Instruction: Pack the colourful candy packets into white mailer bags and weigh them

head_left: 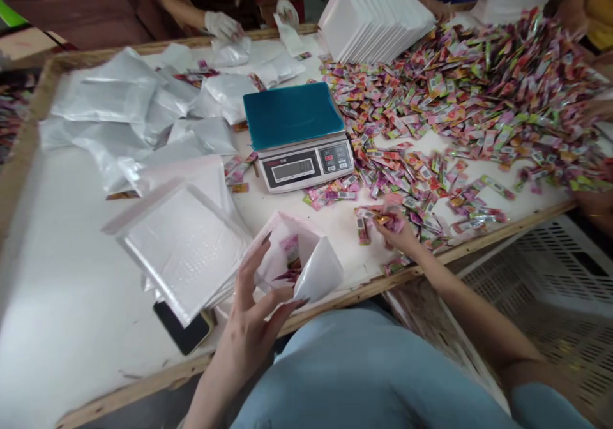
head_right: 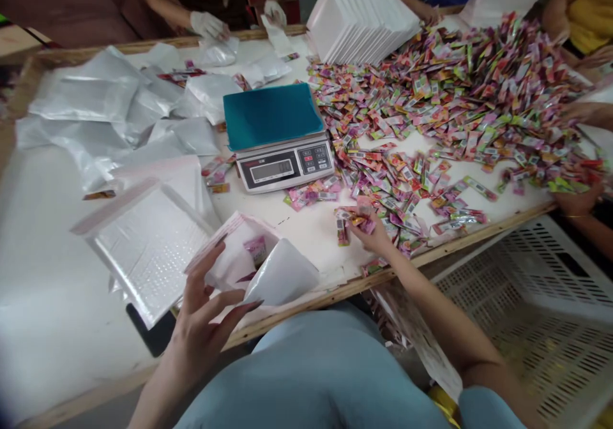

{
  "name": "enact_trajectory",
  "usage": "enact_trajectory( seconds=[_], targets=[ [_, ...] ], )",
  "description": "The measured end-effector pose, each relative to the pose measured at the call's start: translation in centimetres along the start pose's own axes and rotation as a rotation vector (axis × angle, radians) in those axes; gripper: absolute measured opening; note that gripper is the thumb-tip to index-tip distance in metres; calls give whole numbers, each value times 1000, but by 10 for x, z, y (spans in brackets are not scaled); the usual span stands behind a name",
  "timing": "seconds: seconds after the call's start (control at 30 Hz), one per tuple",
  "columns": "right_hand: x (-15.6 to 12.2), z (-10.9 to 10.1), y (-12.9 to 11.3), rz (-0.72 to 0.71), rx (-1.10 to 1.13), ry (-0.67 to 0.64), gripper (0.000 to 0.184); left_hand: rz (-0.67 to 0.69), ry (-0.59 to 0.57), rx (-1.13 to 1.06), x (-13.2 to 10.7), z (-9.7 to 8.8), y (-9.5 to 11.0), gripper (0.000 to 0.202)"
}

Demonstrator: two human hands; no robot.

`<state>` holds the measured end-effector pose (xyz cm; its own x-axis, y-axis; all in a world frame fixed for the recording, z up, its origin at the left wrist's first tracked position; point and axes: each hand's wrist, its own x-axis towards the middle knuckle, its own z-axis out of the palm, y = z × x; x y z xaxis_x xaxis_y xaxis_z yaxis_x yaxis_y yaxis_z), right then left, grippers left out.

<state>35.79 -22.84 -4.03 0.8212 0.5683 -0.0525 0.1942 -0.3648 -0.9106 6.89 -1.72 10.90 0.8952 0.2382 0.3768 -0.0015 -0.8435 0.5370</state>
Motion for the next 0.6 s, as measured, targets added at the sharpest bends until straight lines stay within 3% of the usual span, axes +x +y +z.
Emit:
enact_trajectory(
  seconds=[0.13,0.3,0.5,0.6],
  targets=[
    [1,20,2,114,258,205,45,11,18,3,2,1,0,22],
    [12,15,-14,72,269,414,39,3,-6,-21,5,1,-1,22],
    [13,39,-2,60,172,303,42,21,5,-18,5,2,-3,21],
    [12,33,-1,85,158,339,39,26,-6,-7,3,2,0,20]
  ],
)
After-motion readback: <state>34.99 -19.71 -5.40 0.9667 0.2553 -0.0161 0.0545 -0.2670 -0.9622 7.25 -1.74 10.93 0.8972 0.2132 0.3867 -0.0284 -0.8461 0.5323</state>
